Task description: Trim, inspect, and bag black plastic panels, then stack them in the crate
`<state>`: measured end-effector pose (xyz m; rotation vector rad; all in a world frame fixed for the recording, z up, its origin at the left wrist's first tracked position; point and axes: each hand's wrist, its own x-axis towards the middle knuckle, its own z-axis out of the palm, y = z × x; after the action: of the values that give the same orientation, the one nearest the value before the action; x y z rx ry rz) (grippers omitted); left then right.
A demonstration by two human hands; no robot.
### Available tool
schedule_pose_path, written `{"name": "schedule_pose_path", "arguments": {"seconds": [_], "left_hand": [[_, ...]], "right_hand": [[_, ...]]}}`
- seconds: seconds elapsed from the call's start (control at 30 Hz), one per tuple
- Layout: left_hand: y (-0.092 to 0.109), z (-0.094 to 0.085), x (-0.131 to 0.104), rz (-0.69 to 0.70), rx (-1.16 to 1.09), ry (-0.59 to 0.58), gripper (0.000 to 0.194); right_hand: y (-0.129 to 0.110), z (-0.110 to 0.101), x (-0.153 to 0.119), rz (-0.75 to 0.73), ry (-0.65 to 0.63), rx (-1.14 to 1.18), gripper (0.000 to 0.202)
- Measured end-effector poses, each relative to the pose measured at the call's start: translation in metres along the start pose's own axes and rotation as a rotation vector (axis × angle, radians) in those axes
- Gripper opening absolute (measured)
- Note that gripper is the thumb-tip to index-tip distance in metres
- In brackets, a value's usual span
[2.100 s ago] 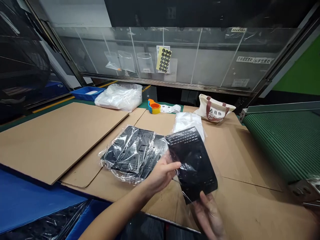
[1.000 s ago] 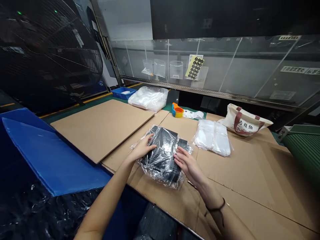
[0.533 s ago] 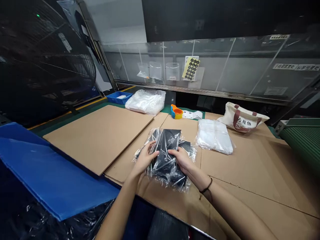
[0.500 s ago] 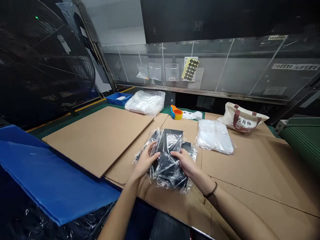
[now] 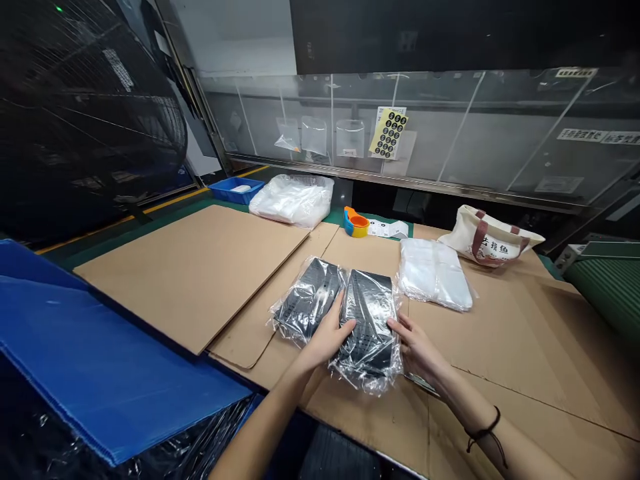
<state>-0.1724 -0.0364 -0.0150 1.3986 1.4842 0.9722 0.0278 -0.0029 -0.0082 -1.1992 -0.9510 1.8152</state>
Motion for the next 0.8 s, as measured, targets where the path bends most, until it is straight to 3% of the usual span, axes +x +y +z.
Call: {"name": "schedule_pose_path", "arguments": {"seconds": [0.17, 0.27, 0.33, 0.47, 0.63, 0.8], "left_hand": [[-0.003, 0.004, 0.004, -0.024, -0.068, 0.020, 0.085], [-0.004, 0.006, 0.002, -0.019, -0.171, 0.027, 0.086], [-0.003, 0.008, 0.000, -0.015, -0.265, 0.032, 0.090], [0.004, 0.012, -0.007, -0.011, -0.441, 0.072, 0.090], [0.012, 0.015, -0.020, 0.116, -0.377, 0.199, 0.090], [0.010, 0.014, -0.021, 0.090, -0.343, 0.188, 0.093]], "right_hand": [[-0.006, 0.017, 0.006, 0.179, -0.025, 0.175, 0.036], [-0.011, 0.022, 0.011, 0.288, -0.066, 0.126, 0.027], [-0.012, 0.022, 0.010, 0.280, -0.116, 0.060, 0.029], [-0.007, 0.019, -0.007, 0.079, -0.128, 0.016, 0.052], [-0.006, 0.007, -0.023, -0.358, -0.221, -0.220, 0.069], [-0.005, -0.003, -0.006, -0.390, -0.334, -0.401, 0.063]]}}
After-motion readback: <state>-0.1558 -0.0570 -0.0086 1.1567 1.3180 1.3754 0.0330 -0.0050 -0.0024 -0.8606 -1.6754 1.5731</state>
